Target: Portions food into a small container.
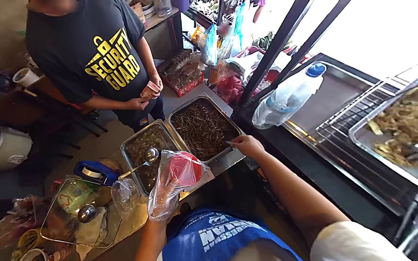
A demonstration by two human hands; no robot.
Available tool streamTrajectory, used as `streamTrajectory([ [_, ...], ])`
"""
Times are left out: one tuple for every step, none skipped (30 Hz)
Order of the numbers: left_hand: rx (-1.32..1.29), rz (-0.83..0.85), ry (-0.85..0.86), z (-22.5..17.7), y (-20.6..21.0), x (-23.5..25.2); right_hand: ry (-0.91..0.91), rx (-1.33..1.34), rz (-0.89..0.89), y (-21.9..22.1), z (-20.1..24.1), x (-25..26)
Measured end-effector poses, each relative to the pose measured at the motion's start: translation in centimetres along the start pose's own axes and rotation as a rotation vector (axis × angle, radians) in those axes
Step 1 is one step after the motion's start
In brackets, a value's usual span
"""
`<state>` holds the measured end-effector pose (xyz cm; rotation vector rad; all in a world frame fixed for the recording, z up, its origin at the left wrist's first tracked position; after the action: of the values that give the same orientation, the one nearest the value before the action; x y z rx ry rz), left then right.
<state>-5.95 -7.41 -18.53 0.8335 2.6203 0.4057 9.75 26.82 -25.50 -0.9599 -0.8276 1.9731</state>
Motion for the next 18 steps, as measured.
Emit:
streamTrajectory([
  [0.0,-0.024,-0.049,-0.5,0.8,-0.4,-0.003,0.016,-0.006,-0.1,0.0,-0.2],
  [-0.02,0.004,-0.07,-0.3,0.8,-0.4,-0.008,0.036,-0.012,-0.4,-0.1,-0.5],
  [-0.062,0.052,-0.077,0.5,0.3,0.0,-0.013,0.057,-0.021,-0.7,0.0,-0.8],
  [-0.078,0.089,-0.081,1.1,0.0,0.3,-0.016,0.081,-0.032,-1.1,0.2,-1.1],
  [-0.081,0.102,-0.091,1.4,0.0,0.5,-0.02,0.091,-0.045,-1.6,0.6,-1.4],
  [-0.058,0.101,-0.106,1.6,0.1,0.6,-0.024,0.085,-0.052,-2.0,1.1,-1.6],
  [-0.04,0.11,-0.115,1.8,0.2,0.8,-0.027,0.066,-0.058,-2.2,1.6,-1.7],
  [-0.038,0.139,-0.102,2.4,0.0,1.1,-0.028,0.043,-0.059,-2.1,2.0,-1.7],
  [-0.02,0.17,-0.062,3.1,-0.2,1.5,-0.029,0.024,-0.056,-1.9,2.2,-1.5],
  [0.003,0.203,-0.008,3.7,-0.3,2.0,-0.038,0.014,-0.054,-1.7,2.2,-1.3],
  [0.013,0.223,0.029,4.0,-0.1,2.4,-0.045,0.012,-0.053,-1.6,2.1,-1.3],
  [0.009,0.228,0.047,4.3,0.3,2.8,-0.05,0.015,-0.058,-1.7,2.3,-1.3],
  [0.008,0.212,0.048,4.4,0.7,3.1,-0.054,0.025,-0.064,-1.9,2.5,-1.5],
  [0.008,0.194,0.042,4.6,1.0,3.4,-0.056,0.03,-0.073,-2.2,2.8,-1.8],
  [0.0,0.179,0.033,4.7,1.4,3.7,-0.059,0.031,-0.081,-2.4,3.1,-2.1],
  [-0.028,0.174,0.024,4.8,1.9,4.1,-0.064,0.027,-0.085,-2.7,3.3,-2.3],
  [-0.043,0.156,0.019,4.7,2.5,4.4,-0.068,0.018,-0.092,-3.1,3.7,-2.6],
  [-0.034,0.146,0.03,4.6,3.0,4.7,-0.073,0.013,-0.105,-3.5,4.0,-2.8],
])
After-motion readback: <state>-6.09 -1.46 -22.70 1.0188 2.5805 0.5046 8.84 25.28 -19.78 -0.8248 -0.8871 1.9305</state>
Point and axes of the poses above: each hand's wrist, its own x-axis towards the middle knuckle, its own y-axis out of the palm, z = x × y, the point moved 3 cm from there along x, towards the middle knuckle, and after that the axes turned 11 degrees about -z, right-handed, at the moved point
